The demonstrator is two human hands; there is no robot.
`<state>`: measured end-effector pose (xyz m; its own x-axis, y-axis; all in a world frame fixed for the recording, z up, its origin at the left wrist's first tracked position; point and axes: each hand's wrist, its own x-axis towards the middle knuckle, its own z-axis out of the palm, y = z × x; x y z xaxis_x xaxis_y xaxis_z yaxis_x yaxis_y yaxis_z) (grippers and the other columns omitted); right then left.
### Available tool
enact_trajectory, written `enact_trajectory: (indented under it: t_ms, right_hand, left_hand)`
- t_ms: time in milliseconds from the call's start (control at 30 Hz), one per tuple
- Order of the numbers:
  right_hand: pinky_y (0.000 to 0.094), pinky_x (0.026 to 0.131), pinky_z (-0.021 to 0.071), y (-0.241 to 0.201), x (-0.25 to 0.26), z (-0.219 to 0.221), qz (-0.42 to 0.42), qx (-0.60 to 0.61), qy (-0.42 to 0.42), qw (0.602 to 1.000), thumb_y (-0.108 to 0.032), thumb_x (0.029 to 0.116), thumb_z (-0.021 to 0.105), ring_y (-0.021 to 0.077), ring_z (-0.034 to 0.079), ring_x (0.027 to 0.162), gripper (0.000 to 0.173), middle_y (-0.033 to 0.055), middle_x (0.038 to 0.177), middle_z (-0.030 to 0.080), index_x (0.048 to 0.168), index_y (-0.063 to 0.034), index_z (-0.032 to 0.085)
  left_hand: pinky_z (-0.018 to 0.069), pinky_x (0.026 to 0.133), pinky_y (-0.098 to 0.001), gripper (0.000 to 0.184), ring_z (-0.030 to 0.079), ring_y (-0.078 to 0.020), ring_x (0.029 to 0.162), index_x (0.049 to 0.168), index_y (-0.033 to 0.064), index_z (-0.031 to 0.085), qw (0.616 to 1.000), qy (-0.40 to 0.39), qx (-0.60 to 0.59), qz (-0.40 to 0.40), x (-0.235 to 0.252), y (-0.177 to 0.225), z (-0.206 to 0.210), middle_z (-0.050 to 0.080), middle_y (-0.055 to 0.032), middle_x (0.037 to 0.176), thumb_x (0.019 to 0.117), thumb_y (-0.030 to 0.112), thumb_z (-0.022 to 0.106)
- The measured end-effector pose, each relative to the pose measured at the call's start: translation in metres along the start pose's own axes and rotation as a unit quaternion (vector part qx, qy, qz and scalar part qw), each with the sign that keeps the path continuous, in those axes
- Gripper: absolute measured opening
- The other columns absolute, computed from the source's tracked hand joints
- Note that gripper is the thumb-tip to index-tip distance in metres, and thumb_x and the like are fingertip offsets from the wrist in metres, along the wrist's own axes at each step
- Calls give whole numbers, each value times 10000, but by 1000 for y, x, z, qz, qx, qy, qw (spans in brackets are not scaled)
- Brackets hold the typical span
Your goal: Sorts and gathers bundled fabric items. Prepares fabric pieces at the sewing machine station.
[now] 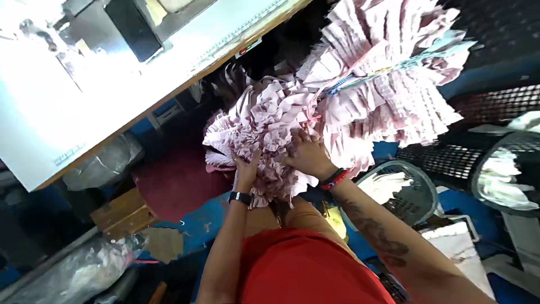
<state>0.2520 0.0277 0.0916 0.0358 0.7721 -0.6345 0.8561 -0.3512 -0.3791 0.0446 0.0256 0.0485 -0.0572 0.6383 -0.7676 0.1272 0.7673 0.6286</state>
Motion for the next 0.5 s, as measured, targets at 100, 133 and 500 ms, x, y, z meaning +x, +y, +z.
enact_trajectory:
  t_ms: [100,133,500]
  right_hand:
    - [804,1160,58,-29,-17,13,-34,-4,-25,999,-690,830,697,531,159,1531,920,349,1608,284,1371,45,592]
    - [810,1151,77,-42,-22,17,-38,-2,-43,998,-566,873,716,563,221,1499,802,391,1550,349,1344,72,600]
    - [664,1236,116,-101,-33,60,-151,-32,-119,981,-134,1036,493,540,284,1488,478,406,1507,402,1428,140,479]
  left_hand:
    - [500,1028,-503,1118,528,-352,1316,1629,156,-119,999,-28,6,-18,1,8,-4,345,-294,1567,933,382,727]
    - [493,1046,-486,1079,531,-339,1318,1630,126,-87,999,-37,13,-22,2,11,-6,375,-288,1549,948,375,712]
    - [553,893,-467,645,650,-299,1048,1539,-3,281,996,31,35,-75,24,0,-31,610,-256,1248,1047,306,562]
